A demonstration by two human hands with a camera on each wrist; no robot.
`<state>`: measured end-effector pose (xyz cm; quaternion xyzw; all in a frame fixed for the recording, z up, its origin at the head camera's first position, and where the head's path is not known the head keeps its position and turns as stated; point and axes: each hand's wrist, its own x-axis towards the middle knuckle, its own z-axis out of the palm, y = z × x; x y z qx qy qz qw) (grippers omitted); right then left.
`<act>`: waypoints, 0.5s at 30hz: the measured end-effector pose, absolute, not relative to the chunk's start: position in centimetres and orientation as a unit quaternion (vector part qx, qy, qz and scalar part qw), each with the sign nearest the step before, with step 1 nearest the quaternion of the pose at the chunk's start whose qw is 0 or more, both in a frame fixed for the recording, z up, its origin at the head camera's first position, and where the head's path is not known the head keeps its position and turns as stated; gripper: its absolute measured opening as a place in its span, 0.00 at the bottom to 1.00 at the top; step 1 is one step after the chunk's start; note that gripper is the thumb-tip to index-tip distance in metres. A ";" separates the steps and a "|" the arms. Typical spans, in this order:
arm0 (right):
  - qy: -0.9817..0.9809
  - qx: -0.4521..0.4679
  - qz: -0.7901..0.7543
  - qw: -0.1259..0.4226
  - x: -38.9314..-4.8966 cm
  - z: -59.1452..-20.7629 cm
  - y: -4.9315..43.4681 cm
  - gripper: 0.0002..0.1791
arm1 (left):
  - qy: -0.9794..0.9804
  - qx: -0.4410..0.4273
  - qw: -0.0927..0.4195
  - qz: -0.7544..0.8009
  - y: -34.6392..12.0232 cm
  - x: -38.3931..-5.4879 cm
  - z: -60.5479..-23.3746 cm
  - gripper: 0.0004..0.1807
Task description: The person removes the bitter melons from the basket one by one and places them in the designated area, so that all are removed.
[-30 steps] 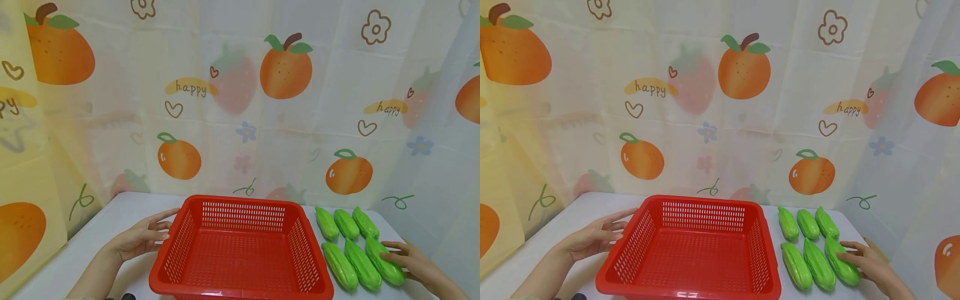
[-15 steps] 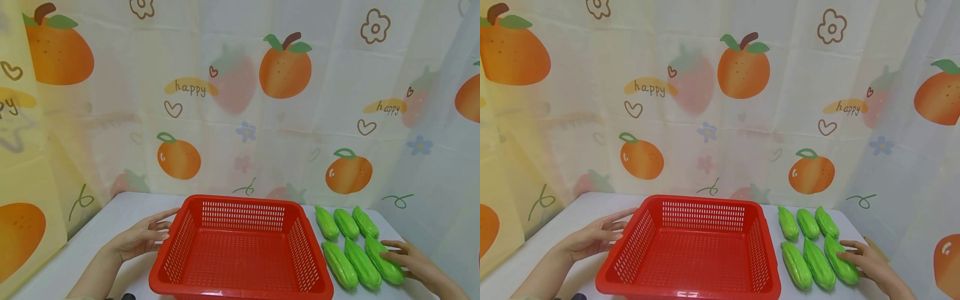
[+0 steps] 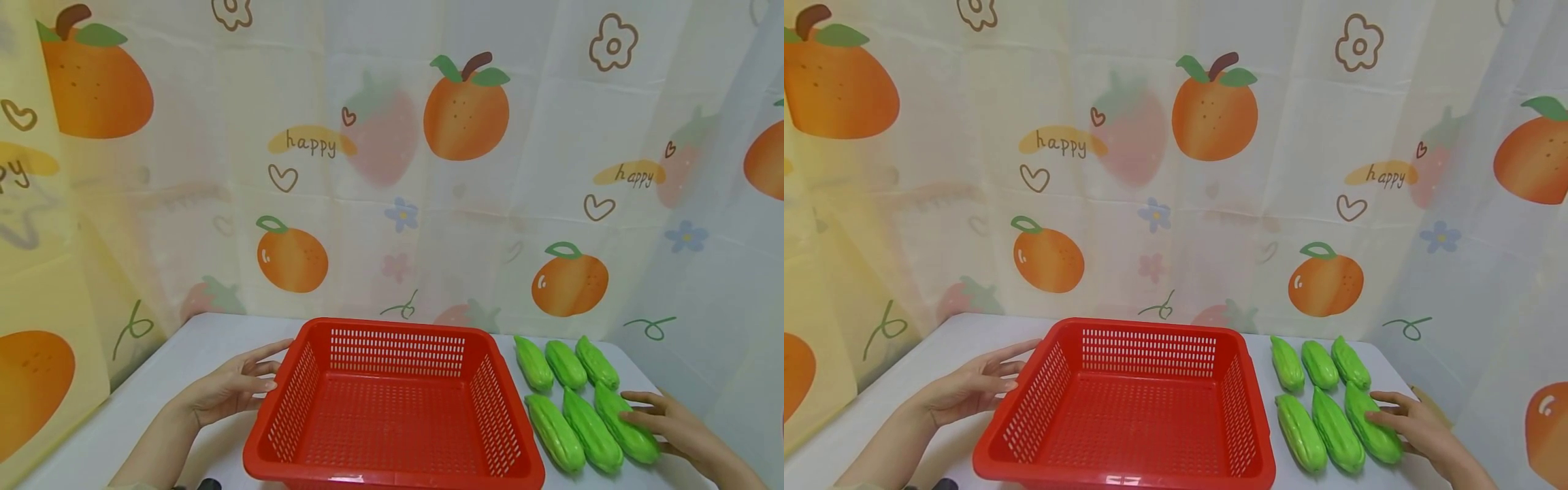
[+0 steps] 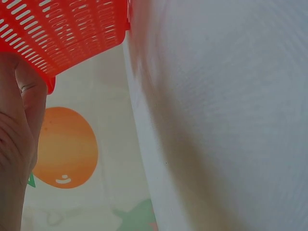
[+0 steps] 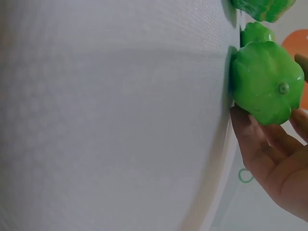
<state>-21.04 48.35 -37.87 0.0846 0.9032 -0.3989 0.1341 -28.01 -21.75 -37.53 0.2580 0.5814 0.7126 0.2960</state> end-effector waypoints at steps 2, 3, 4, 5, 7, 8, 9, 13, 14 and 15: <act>0.903 0.088 -0.399 0.135 -21.1 -37.9 48.4 0.44 | 0.583 0.256 0.296 0.712 -21.7 -28.0 -37.5 0.35; 0.903 0.089 -0.398 0.136 -21.2 -37.9 48.4 0.44 | 0.583 0.255 0.297 0.712 -21.7 -28.0 -37.5 0.35; 0.903 0.092 -0.397 0.136 -21.2 -38.0 48.5 0.44 | 0.584 0.254 0.297 0.712 -21.7 -28.0 -37.5 0.35; 0.903 0.094 -0.396 0.136 -21.3 -38.0 48.5 0.44 | 0.584 0.253 0.297 0.712 -21.7 -28.0 -37.5 0.36; 0.907 0.097 -0.388 0.133 -21.3 -37.9 48.5 0.45 | 0.585 0.250 0.299 0.711 -21.7 -28.0 -37.5 0.36; 0.909 0.098 -0.383 0.132 -21.3 -37.9 48.6 0.45 | 0.585 0.249 0.299 0.712 -21.7 -28.1 -37.5 0.36; 0.912 0.098 -0.377 0.128 -21.3 -37.8 48.6 0.46 | 0.585 0.248 0.300 0.712 -21.7 -28.1 -37.5 0.36; 0.932 0.101 -0.335 0.099 -21.2 -37.2 48.4 0.49 | 0.585 0.248 0.299 0.713 -21.7 -28.1 -37.6 0.35; 0.938 0.099 -0.321 0.088 -21.1 -36.9 48.2 0.49 | 0.585 0.248 0.297 0.713 -21.8 -28.1 -37.6 0.35; 0.946 0.094 -0.300 0.076 -21.1 -36.6 48.1 0.49 | 0.585 0.248 0.297 0.713 -21.8 -28.0 -37.6 0.35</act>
